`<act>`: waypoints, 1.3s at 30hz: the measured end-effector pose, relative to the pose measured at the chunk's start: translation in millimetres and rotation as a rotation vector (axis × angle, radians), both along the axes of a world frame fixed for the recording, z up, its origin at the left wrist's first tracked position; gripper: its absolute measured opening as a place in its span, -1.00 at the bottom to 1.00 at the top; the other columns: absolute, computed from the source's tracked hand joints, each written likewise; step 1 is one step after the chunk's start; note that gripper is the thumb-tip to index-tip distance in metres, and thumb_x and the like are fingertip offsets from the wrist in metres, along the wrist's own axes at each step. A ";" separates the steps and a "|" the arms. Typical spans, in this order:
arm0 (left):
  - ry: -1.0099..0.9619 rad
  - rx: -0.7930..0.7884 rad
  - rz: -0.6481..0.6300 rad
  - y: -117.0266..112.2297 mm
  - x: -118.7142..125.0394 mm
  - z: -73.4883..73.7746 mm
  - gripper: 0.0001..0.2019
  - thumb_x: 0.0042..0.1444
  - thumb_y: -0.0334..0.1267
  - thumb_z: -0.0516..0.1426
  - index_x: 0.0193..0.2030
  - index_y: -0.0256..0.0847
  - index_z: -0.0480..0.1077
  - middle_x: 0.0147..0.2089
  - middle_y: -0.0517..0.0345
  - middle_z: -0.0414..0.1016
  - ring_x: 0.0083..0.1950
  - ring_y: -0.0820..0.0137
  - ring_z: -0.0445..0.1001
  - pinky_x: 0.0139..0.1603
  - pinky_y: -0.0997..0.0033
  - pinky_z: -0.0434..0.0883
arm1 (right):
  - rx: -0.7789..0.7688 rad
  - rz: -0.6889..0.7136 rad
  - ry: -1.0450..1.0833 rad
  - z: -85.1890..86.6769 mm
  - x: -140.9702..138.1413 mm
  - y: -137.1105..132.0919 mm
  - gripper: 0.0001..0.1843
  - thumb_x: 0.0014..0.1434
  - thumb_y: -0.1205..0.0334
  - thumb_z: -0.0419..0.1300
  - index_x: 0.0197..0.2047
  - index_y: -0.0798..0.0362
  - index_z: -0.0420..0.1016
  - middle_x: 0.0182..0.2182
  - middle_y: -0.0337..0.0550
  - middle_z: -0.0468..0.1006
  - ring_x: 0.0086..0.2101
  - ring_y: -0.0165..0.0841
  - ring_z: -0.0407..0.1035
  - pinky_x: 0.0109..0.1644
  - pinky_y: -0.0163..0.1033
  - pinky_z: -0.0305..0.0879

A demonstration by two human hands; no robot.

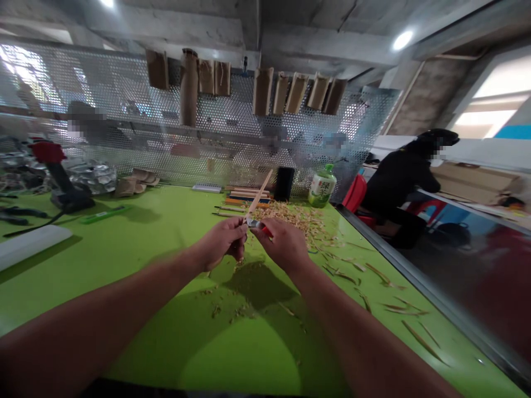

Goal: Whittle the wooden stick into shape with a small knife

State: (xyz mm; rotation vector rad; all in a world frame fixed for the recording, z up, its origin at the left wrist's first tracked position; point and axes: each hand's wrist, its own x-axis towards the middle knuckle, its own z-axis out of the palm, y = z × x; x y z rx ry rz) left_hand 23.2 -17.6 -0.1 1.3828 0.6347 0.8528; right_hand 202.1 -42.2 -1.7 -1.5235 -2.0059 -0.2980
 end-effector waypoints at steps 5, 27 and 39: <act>-0.053 -0.065 0.063 3.6 -7.9 7.0 -0.92 0.23 -0.26 0.02 -0.24 -0.22 0.26 -0.53 0.27 0.33 -0.62 0.52 0.33 -0.59 0.50 0.37 | -0.043 0.014 0.254 2.0 19.4 13.3 -0.50 0.25 -0.19 -0.04 -0.27 0.05 0.50 -0.47 -0.17 0.49 -0.45 -0.35 0.32 -0.39 -0.30 0.11; -0.283 -0.107 0.014 7.5 -14.2 16.8 -0.76 0.16 -0.35 0.01 -0.01 -0.14 0.26 -0.54 0.36 0.21 -0.61 0.51 0.31 -0.57 0.48 0.35 | -0.414 -0.104 -0.045 -28.6 65.8 55.2 -0.85 0.01 0.32 0.19 -0.34 0.05 0.58 -0.30 -0.10 0.61 -0.23 -0.29 0.41 -0.11 -0.30 0.25; -0.149 0.041 0.110 4.1 -10.0 18.0 -0.94 0.19 -0.35 0.01 -0.19 -0.19 0.24 -0.50 0.36 0.25 -0.73 0.64 0.07 -0.77 0.62 0.09 | -0.451 0.282 0.799 -5.5 6.9 14.5 -0.83 0.15 0.16 0.07 -0.18 0.01 0.29 -0.53 -0.36 0.31 -0.63 -0.50 0.18 -0.57 -0.38 0.13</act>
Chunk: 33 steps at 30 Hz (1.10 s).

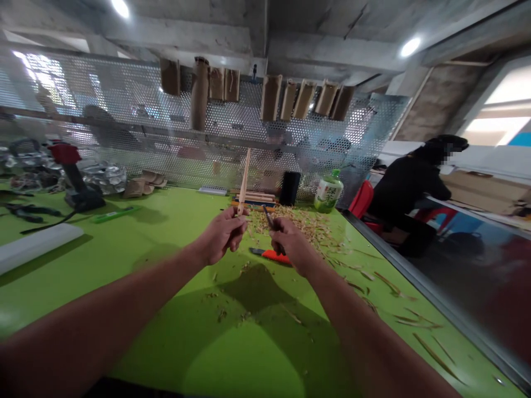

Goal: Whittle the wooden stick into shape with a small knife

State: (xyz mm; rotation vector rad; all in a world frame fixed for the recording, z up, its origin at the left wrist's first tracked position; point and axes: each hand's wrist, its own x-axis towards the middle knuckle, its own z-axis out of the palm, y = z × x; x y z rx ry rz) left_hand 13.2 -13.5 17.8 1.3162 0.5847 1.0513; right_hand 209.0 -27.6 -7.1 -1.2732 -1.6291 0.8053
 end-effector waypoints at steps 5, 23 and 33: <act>-0.014 -0.027 -0.061 -2.1 3.0 -3.6 -0.96 0.16 -0.33 0.03 -0.31 -0.18 0.19 -0.51 0.34 0.26 -0.70 0.61 0.20 -0.71 0.57 0.22 | -0.048 0.151 0.306 1.5 -37.6 -20.2 -0.69 0.18 -0.07 0.12 -0.34 0.02 0.31 -0.60 -0.41 0.25 -0.69 -0.58 -0.04 -0.69 -0.45 -0.12; -0.252 -0.172 0.009 -7.3 14.7 -8.9 -0.83 0.25 -0.26 0.02 -0.34 -0.24 0.30 -0.34 0.16 0.36 -0.35 0.49 0.36 -0.27 0.48 0.34 | -0.115 0.193 0.490 -3.2 -54.0 -34.1 -0.66 0.21 -0.09 0.12 -0.37 0.00 0.24 -0.66 -0.43 0.28 -0.74 -0.54 0.13 -0.73 -0.42 0.01; -0.345 -0.250 -0.035 -13.2 17.7 -10.6 -0.86 0.23 -0.26 0.07 -0.32 -0.25 0.30 -0.37 0.20 0.32 -0.40 0.53 0.30 -0.31 0.51 0.33 | -0.115 0.159 0.563 2.0 -60.1 -37.3 -0.69 0.15 -0.08 0.18 -0.23 -0.03 0.29 -0.70 -0.49 0.19 -0.77 -0.54 0.01 -0.76 -0.43 -0.05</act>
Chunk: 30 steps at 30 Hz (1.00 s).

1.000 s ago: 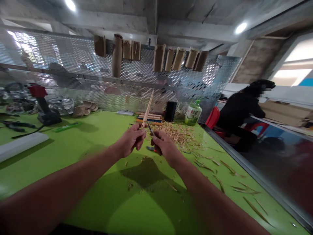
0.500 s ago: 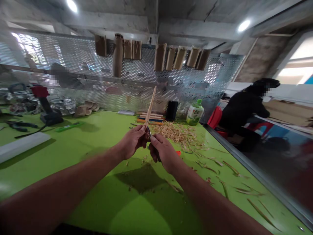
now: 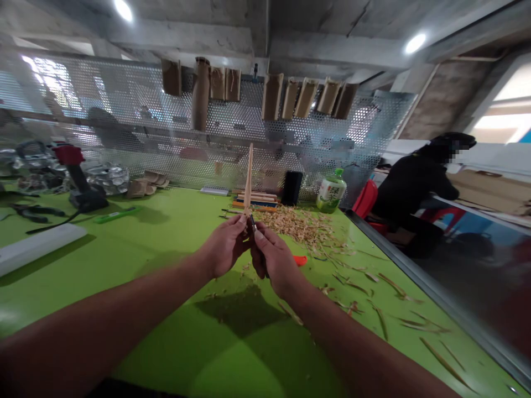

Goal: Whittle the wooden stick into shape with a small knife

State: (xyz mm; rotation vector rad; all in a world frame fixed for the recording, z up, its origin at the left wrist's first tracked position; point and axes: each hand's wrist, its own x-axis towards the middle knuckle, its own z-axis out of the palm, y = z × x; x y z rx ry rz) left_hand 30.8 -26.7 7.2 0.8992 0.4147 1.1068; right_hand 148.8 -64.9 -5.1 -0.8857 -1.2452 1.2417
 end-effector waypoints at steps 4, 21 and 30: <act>-0.002 -0.006 0.017 -2.3 0.3 0.9 -0.88 0.21 -0.26 0.10 -0.31 -0.25 0.29 -0.38 0.22 0.31 -0.42 0.54 0.28 -0.34 0.52 0.30 | 0.013 0.001 -0.020 -2.2 -1.2 0.4 -0.68 0.15 -0.09 0.18 -0.31 -0.02 0.28 -0.72 -0.48 0.17 -0.77 -0.55 -0.02 -0.76 -0.44 -0.09; 0.014 -0.037 0.069 -6.9 4.1 -0.5 -0.86 0.27 -0.26 0.02 -0.28 -0.24 0.31 -0.34 0.18 0.37 -0.42 0.53 0.31 -0.36 0.52 0.28 | 0.025 -0.015 -0.027 -9.5 -2.3 0.9 -0.72 0.21 -0.06 0.14 -0.31 -0.02 0.28 -0.74 -0.49 0.16 -0.77 -0.55 -0.05 -0.76 -0.44 -0.08; 0.014 -0.042 0.074 -10.7 4.9 -0.9 -0.88 0.20 -0.24 0.11 -0.31 -0.24 0.31 -0.33 0.19 0.36 -0.38 0.53 0.33 -0.28 0.50 0.34 | 0.063 -0.028 -0.046 -9.9 -2.9 0.1 -0.70 0.21 -0.08 0.13 -0.33 -0.01 0.27 -0.75 -0.48 0.14 -0.77 -0.54 -0.07 -0.76 -0.43 -0.11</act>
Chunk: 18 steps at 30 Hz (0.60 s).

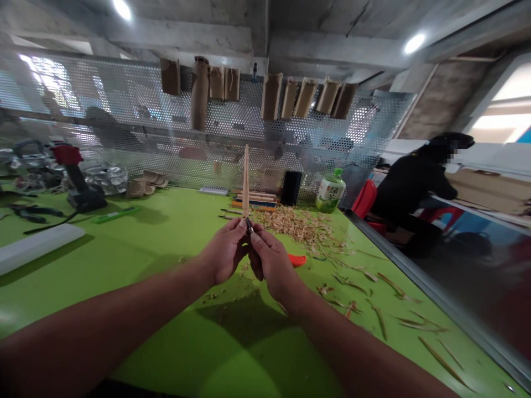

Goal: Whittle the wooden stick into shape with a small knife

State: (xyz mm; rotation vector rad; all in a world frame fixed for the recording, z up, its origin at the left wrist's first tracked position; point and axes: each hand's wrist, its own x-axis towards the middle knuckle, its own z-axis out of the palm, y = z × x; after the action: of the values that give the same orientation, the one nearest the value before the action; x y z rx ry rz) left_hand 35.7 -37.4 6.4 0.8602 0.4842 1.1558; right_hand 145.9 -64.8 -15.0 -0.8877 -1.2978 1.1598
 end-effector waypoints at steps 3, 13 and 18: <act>-0.007 0.020 0.009 -0.7 1.0 -1.9 -0.88 0.20 -0.24 0.12 -0.31 -0.24 0.32 -0.36 0.22 0.33 -0.39 0.54 0.31 -0.29 0.51 0.36 | 0.018 -0.004 0.007 -0.6 -0.4 -0.6 -0.71 0.21 -0.06 0.13 -0.34 -0.02 0.28 -0.74 -0.48 0.13 -0.76 -0.54 -0.07 -0.76 -0.43 -0.12; 0.051 0.033 0.022 -2.4 11.0 -12.5 -0.79 0.14 -0.10 0.18 -0.27 -0.21 0.32 -0.36 0.22 0.37 -0.37 0.51 0.38 -0.36 0.53 0.41 | -0.013 -0.042 0.031 2.1 1.5 -0.2 -0.69 0.18 -0.07 0.15 -0.35 -0.01 0.27 -0.72 -0.48 0.15 -0.76 -0.56 -0.03 -0.76 -0.44 -0.07; -0.029 0.009 0.031 -4.1 5.4 -4.5 -0.84 0.20 -0.17 0.12 -0.27 -0.23 0.34 -0.30 0.17 0.41 -0.37 0.50 0.40 -0.40 0.51 0.41 | 0.015 -0.012 -0.017 4.9 -0.2 -1.0 -0.69 0.20 -0.06 0.13 -0.38 -0.02 0.25 -0.75 -0.49 0.12 -0.77 -0.55 -0.08 -0.77 -0.43 -0.10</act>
State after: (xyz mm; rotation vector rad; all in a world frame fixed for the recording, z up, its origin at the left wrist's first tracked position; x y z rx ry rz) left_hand 41.1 -41.5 1.9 0.8449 0.4703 1.1987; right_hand 145.7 -65.8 -10.1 -0.8948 -1.3114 1.1346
